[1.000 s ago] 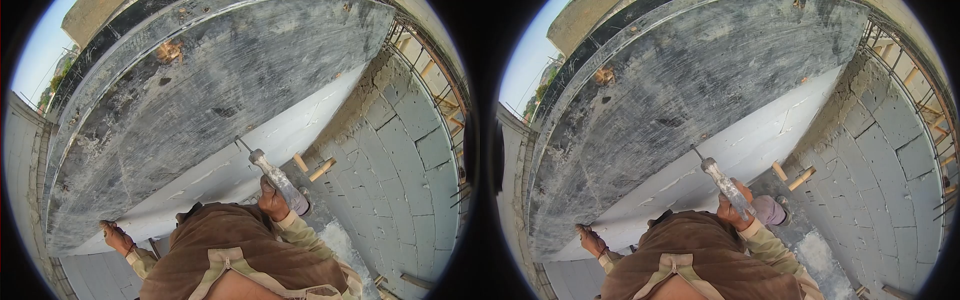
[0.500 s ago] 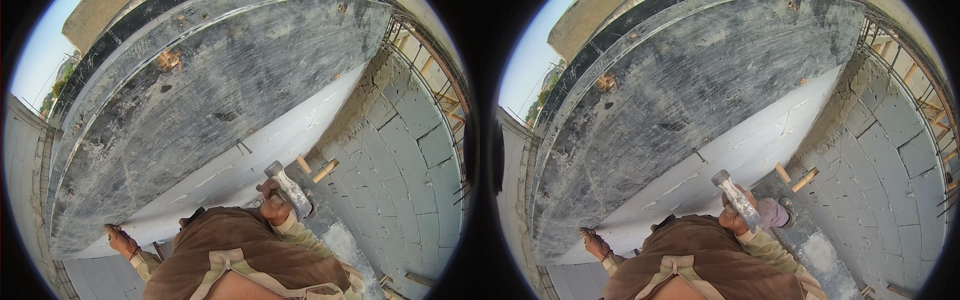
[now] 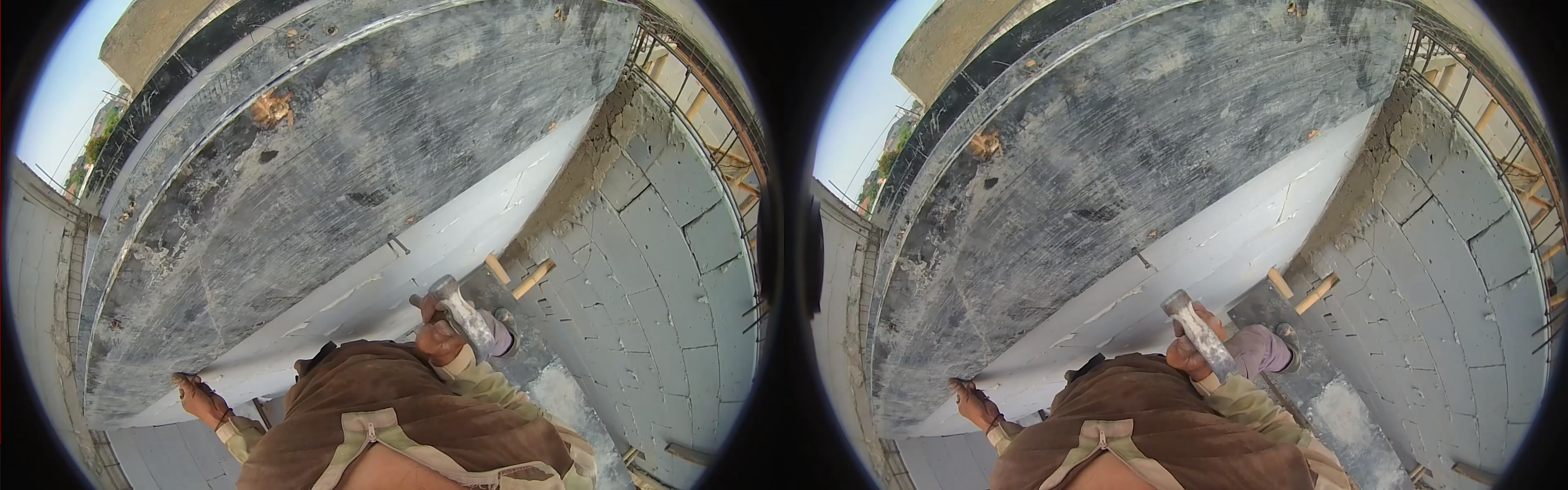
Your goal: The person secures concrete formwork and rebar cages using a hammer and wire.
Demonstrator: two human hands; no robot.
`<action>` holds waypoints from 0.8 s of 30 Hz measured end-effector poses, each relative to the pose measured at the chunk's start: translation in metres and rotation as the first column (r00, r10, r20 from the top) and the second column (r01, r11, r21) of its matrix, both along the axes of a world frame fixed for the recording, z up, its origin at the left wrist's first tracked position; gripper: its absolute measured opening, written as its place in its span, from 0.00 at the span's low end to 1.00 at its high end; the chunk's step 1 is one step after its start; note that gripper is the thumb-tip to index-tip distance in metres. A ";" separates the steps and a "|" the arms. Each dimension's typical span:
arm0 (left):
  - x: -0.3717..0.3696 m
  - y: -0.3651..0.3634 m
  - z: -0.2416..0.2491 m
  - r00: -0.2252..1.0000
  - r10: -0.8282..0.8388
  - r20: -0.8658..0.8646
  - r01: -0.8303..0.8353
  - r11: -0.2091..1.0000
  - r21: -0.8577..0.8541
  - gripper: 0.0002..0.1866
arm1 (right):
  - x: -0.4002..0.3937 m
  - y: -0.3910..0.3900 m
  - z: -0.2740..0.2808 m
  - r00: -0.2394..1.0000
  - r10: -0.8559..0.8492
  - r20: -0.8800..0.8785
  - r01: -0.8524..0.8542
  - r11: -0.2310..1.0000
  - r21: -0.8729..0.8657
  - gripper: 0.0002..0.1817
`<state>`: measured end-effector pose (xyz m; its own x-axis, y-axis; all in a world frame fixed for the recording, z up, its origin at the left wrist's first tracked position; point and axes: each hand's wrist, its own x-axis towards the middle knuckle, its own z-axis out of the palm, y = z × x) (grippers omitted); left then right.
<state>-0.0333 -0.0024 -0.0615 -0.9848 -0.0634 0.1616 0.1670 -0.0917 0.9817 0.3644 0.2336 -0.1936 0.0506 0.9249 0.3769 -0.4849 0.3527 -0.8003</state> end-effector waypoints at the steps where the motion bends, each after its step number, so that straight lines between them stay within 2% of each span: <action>1: 0.000 -0.001 -0.001 1.000 0.003 -0.007 -0.003 1.000 0.001 0.24 | 0.005 0.005 0.016 0.832 -0.146 0.536 0.085 0.987 0.138 0.15; 2: 0.001 -0.001 -0.001 1.000 0.001 -0.008 -0.001 1.000 -0.003 0.24 | 0.003 0.004 0.023 0.898 -0.140 0.418 0.124 0.990 0.064 0.16; 3: 0.002 0.000 0.001 1.000 0.000 -0.009 0.000 1.000 -0.008 0.24 | 0.005 0.001 0.023 0.899 -0.143 0.415 0.129 0.990 0.062 0.16; 6: 0.001 0.001 0.000 1.000 0.004 -0.008 -0.004 1.000 -0.008 0.24 | 0.004 0.001 0.023 0.918 -0.232 0.323 0.196 0.971 0.140 0.18; 7: 0.002 0.000 0.001 1.000 0.001 -0.003 -0.001 1.000 -0.014 0.24 | -0.008 0.002 0.025 0.967 -0.254 0.024 0.247 0.955 0.161 0.17; 8: 0.002 0.000 0.001 1.000 0.003 -0.004 -0.003 1.000 -0.016 0.24 | -0.021 0.002 0.027 0.927 -0.251 -0.277 0.303 0.939 0.162 0.17; 9: 0.003 0.001 0.002 1.000 -0.003 -0.007 0.003 1.000 -0.011 0.24 | -0.027 0.001 0.027 0.802 -0.226 -0.552 0.359 0.922 0.145 0.16; 10: 0.004 0.002 0.002 1.000 -0.010 -0.009 0.010 1.000 -0.005 0.24 | -0.001 0.005 0.016 0.943 -0.334 0.010 0.312 0.892 0.326 0.15; 11: 0.004 0.001 0.001 1.000 -0.008 -0.007 0.008 1.000 -0.008 0.24 | 0.002 0.006 0.013 0.943 -0.332 0.012 0.310 0.894 0.324 0.15; 13: 0.001 0.003 -0.001 1.000 0.011 -0.022 -0.010 1.000 0.024 0.24 | 0.006 0.010 0.010 0.864 -0.260 0.431 0.197 0.963 0.185 0.14; 15: 0.003 0.001 0.001 1.000 0.005 -0.021 -0.005 1.000 0.011 0.24 | 0.011 0.000 0.013 0.864 -0.237 0.444 0.184 0.970 0.159 0.14; 16: 0.004 0.002 0.001 1.000 -0.007 -0.020 0.007 1.000 -0.010 0.23 | 0.009 -0.007 0.017 0.936 -0.289 0.199 0.253 0.949 0.188 0.15; 17: 0.005 0.003 0.000 1.000 -0.005 -0.018 0.005 1.000 -0.007 0.23 | 0.008 -0.011 0.020 0.946 -0.318 -0.058 0.323 0.926 0.196 0.16; 18: 0.005 0.002 0.000 1.000 -0.007 -0.018 0.007 1.000 -0.007 0.23 | 0.013 -0.005 0.046 0.955 -0.048 -0.294 0.132 0.953 0.272 0.15; 19: 0.005 0.002 0.002 1.000 -0.013 -0.020 0.012 1.000 -0.008 0.23 | 0.012 0.002 0.042 0.954 -0.048 -0.296 0.132 0.954 0.270 0.15; 21: 0.008 0.007 0.004 1.000 -0.010 -0.026 0.011 1.000 0.016 0.23 | 0.014 0.010 0.030 0.979 -0.196 0.063 0.157 0.910 0.385 0.16; 22: 0.010 0.007 0.004 0.999 -0.005 -0.032 0.006 0.999 0.046 0.23 | 0.015 0.010 0.040 0.717 -0.351 0.603 0.201 0.931 0.304 0.16; 23: 0.012 0.008 0.006 0.999 -0.007 -0.034 0.009 0.999 0.052 0.23 | 0.013 0.011 0.032 0.717 -0.357 0.599 0.203 0.929 0.310 0.16; 24: 0.013 0.008 0.010 1.000 -0.008 -0.018 0.009 1.000 0.017 0.23 | 0.010 0.014 0.018 0.786 -0.349 0.510 0.226 0.930 0.289 0.15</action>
